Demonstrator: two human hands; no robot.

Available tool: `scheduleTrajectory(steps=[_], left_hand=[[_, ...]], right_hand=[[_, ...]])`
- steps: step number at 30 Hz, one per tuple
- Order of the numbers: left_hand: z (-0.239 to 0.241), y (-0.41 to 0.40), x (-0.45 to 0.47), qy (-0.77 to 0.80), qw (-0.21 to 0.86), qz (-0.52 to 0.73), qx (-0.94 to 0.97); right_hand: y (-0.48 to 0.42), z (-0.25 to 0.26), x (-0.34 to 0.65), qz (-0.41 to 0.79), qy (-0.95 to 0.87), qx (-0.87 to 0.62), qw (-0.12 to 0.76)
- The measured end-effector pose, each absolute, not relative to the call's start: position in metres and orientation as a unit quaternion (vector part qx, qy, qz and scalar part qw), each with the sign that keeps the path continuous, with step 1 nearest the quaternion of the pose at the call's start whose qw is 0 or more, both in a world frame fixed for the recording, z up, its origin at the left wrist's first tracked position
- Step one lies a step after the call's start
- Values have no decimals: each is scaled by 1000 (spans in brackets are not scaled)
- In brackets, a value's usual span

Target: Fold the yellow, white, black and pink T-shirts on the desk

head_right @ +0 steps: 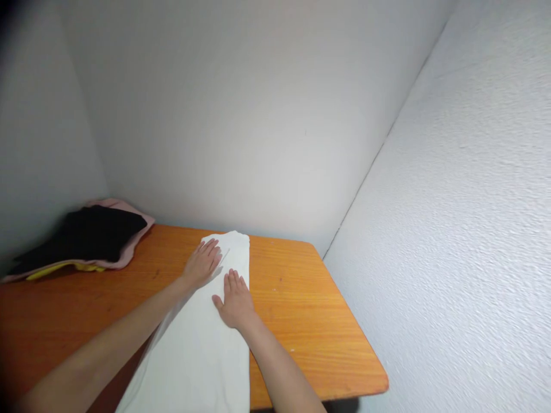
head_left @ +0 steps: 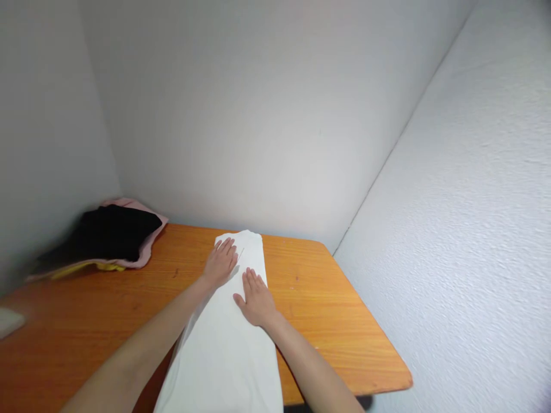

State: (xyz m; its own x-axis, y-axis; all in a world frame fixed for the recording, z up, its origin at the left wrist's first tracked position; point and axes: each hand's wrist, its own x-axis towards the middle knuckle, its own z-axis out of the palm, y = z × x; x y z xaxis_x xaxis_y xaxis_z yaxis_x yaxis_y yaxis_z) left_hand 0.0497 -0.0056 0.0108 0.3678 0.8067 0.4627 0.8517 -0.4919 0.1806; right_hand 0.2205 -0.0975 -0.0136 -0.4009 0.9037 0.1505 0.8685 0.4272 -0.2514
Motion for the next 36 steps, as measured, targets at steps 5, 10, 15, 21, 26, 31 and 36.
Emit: scheduleTrajectory(steps=[5,10,15,21,26,31,36], left_hand=[[7,-59,37,-439,15,-226,-870],[-8,-111,13,-439,-39,-180,-879],[-18,-124,-6,-464,-65,-149,-871],[-12,-120,-8,-457,-66,-143,-875],[8,-152,-24,-418,-41,-158,-893],[8,-215,-56,-324,28,-134,-936],[-13,-261,-85,-322,131,-167,-923]], right_hand=[[-96,-18,221,61,-832,-534,135],[-95,-22,222,59,-832,-536,131],[-98,-21,225,67,-834,-533,123],[-104,-10,228,73,-843,-515,134],[-147,3,243,77,-879,-449,139],[-223,3,274,102,-902,-405,107],[-269,5,302,103,-898,-417,93]])
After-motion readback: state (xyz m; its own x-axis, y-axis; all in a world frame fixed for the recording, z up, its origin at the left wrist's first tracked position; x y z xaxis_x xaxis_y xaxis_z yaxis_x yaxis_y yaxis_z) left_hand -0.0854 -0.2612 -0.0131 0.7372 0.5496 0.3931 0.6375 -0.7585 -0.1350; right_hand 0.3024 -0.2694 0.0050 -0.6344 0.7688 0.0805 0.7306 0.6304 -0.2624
